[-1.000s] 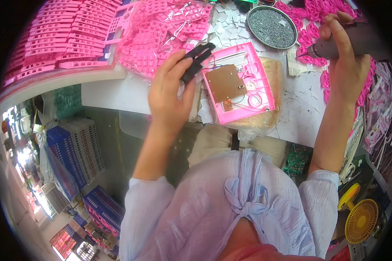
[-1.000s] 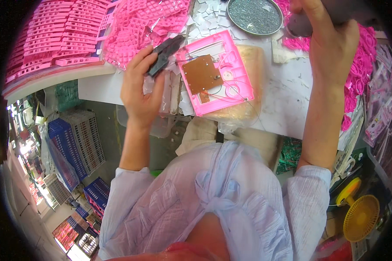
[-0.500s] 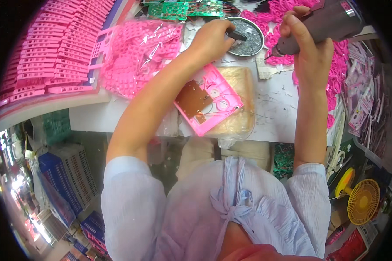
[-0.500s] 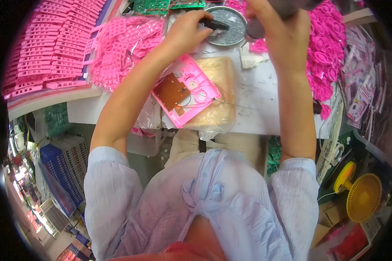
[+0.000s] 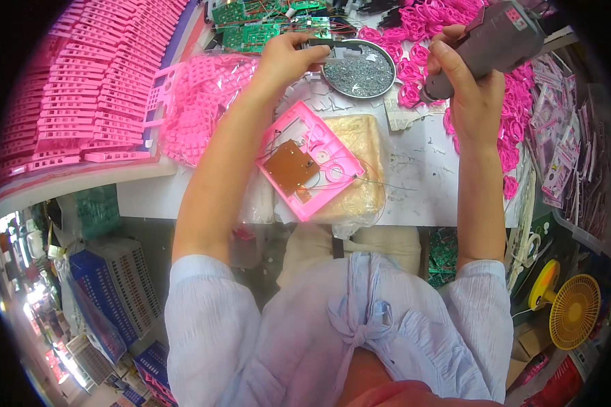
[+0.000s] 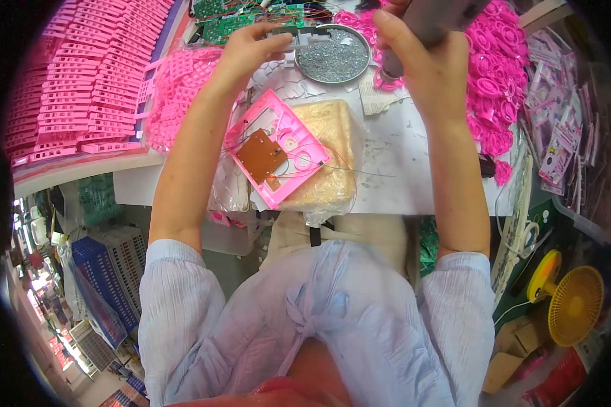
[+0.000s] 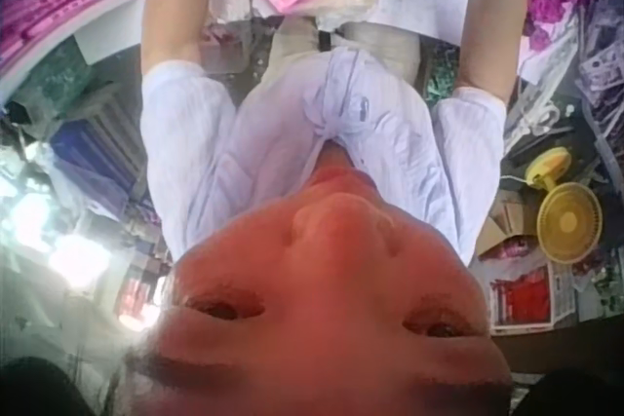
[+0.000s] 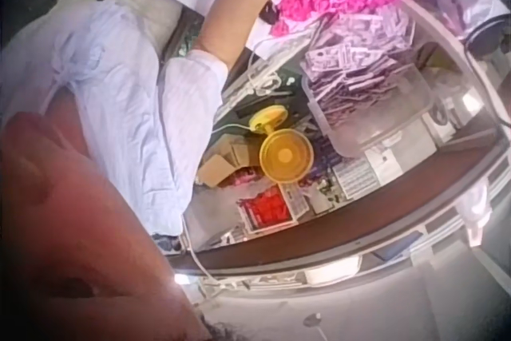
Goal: Assembling a pink toy calculator by inserting a circuit board, buttons, and speaker components into the housing and securing them with an electric screwdriver.
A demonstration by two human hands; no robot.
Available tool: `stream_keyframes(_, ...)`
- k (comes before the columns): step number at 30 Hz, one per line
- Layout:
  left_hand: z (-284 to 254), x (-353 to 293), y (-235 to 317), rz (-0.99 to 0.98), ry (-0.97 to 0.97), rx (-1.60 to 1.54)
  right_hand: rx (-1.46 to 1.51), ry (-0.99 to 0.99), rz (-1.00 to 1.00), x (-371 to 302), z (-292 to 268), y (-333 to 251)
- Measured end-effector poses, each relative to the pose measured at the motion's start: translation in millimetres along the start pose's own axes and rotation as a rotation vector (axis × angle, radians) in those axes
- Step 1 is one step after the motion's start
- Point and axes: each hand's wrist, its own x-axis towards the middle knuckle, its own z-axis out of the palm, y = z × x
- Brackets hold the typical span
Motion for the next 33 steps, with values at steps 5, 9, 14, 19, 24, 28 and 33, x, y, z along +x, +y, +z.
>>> stream_keyframes(5, 16, -8, 8, -0.134, -0.199, -0.057, -0.05, -0.009, -0.01, 10, -3, 2)
stream_keyframes(9, 85, -16, -8, -0.053, -0.401, 0.203, -0.013, 0.079, 0.126, 12, 4, -18)
stream_keyframes(14, 116, -46, 12, 0.88, -0.193, 0.496, -0.022, 0.097, 0.066, 9, -9, -18)
stream_keyframes(19, 117, -65, 31, 0.36, -0.332, 0.301, 0.144, 0.006, 0.034, 7, -21, -16)
stream_keyframes(24, 57, -93, 24, 0.495, -0.14, 0.704, -0.099, 0.114, 0.03, 3, -3, -26)
stream_keyframes(28, 5, -105, 34, 0.341, 0.065, 0.774, -0.108, 0.069, -0.003, 11, -24, -9)
stream_keyframes(33, -15, -80, 36, 0.395, 0.115, 0.861, 0.06, 0.011, 0.006, 14, -21, -14)
